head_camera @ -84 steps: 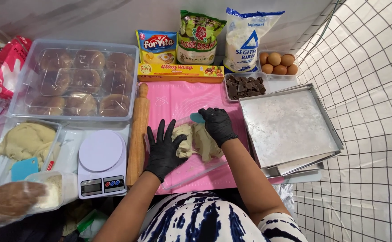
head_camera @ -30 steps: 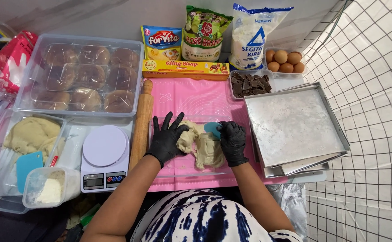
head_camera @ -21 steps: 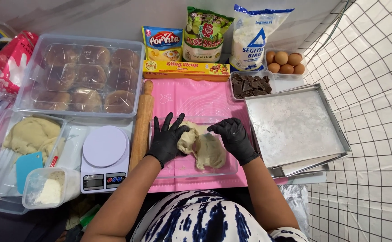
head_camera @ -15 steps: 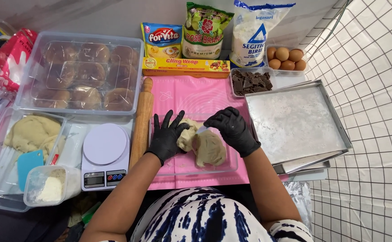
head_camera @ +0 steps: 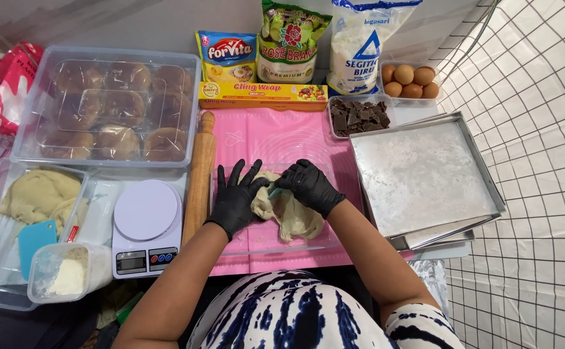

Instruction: Shaping and portioning bread dough on a silicone mat using hands and a plastic scraper.

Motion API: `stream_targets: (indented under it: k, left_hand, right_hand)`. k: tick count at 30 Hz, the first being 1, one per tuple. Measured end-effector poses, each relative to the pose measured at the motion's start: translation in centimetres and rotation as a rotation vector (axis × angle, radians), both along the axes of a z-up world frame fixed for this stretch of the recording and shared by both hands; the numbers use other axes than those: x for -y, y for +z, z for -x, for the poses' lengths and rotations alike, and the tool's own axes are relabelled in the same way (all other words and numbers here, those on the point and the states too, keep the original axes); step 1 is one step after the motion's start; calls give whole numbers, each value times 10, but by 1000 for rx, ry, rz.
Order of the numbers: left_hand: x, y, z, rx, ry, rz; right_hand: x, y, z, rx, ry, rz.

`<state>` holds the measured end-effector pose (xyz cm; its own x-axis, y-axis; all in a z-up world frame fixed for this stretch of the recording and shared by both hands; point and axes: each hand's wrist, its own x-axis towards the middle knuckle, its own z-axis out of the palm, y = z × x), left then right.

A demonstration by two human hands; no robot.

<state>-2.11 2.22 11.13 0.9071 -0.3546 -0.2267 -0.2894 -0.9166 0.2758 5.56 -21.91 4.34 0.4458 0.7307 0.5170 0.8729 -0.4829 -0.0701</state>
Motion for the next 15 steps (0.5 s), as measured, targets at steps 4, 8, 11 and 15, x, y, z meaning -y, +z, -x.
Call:
stream_targets:
  k: [4,8,11,15]
  left_hand:
    - [-1,-5,-1,32,-10,-7]
    - [-2,-9,-1,35,3,-10]
    - [-1,-6,0,30,19,-8]
    - [-2,-10,-3,29,21,12]
  right_hand:
    - [-7,-17,-16,-43,12,-48]
    - [-10,-18,-26,-273,10,141]
    - [-10,-17,-31,-401,10,215]
    - [-4,-13,-25,-545,1,236]
